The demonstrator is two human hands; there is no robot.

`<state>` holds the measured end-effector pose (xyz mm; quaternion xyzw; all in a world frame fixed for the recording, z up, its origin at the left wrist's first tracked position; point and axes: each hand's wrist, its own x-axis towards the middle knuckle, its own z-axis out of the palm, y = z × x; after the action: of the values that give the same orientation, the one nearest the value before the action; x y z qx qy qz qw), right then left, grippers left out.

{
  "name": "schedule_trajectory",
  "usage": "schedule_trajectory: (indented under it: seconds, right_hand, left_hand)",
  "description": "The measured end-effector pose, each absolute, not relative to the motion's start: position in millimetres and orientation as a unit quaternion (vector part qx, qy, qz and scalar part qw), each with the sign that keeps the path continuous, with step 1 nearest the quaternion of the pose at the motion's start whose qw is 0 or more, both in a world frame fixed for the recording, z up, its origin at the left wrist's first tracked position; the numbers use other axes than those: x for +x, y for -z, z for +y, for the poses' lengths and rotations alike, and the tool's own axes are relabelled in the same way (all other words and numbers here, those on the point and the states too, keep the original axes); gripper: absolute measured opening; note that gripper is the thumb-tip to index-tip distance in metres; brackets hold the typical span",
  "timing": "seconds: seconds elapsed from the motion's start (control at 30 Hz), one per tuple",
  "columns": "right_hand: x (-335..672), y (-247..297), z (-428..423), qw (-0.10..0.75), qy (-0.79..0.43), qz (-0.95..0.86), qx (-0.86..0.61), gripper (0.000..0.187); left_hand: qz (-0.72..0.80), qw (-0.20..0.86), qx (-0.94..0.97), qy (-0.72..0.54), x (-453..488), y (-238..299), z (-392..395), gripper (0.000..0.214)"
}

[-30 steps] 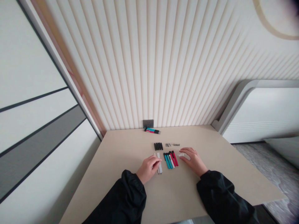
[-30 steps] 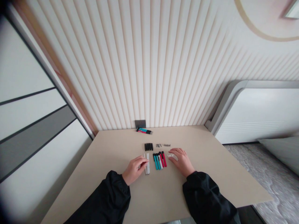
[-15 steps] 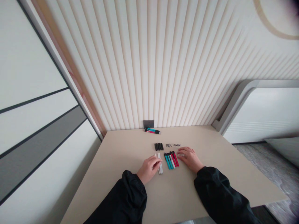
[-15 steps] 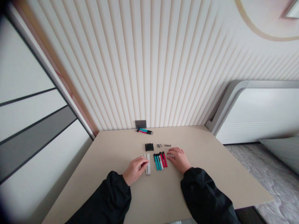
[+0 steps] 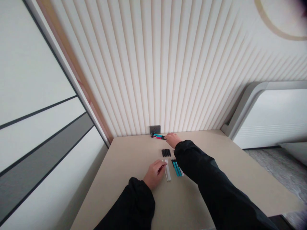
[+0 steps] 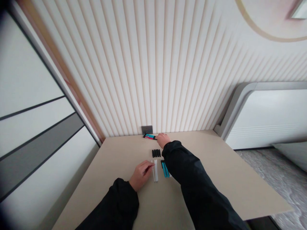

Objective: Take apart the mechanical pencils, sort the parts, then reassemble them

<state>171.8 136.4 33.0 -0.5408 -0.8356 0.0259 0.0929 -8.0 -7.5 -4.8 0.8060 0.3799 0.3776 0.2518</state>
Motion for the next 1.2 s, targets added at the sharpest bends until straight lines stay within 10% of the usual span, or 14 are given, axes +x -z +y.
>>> schedule_trajectory:
  seconds: [0.77, 1.2]
  right_hand:
    - [151, -11, 153, 0.008, -0.017, -0.796, -0.604, 0.033]
    - [169, -48, 38, 0.226, -0.036, -0.825, -0.517, 0.018]
  left_hand:
    - [0.391, 0.237, 0.797, -0.394, -10, 8, -4, 0.020]
    - [0.357, -0.054, 0.836, -0.413, -19, -7, -8, 0.035]
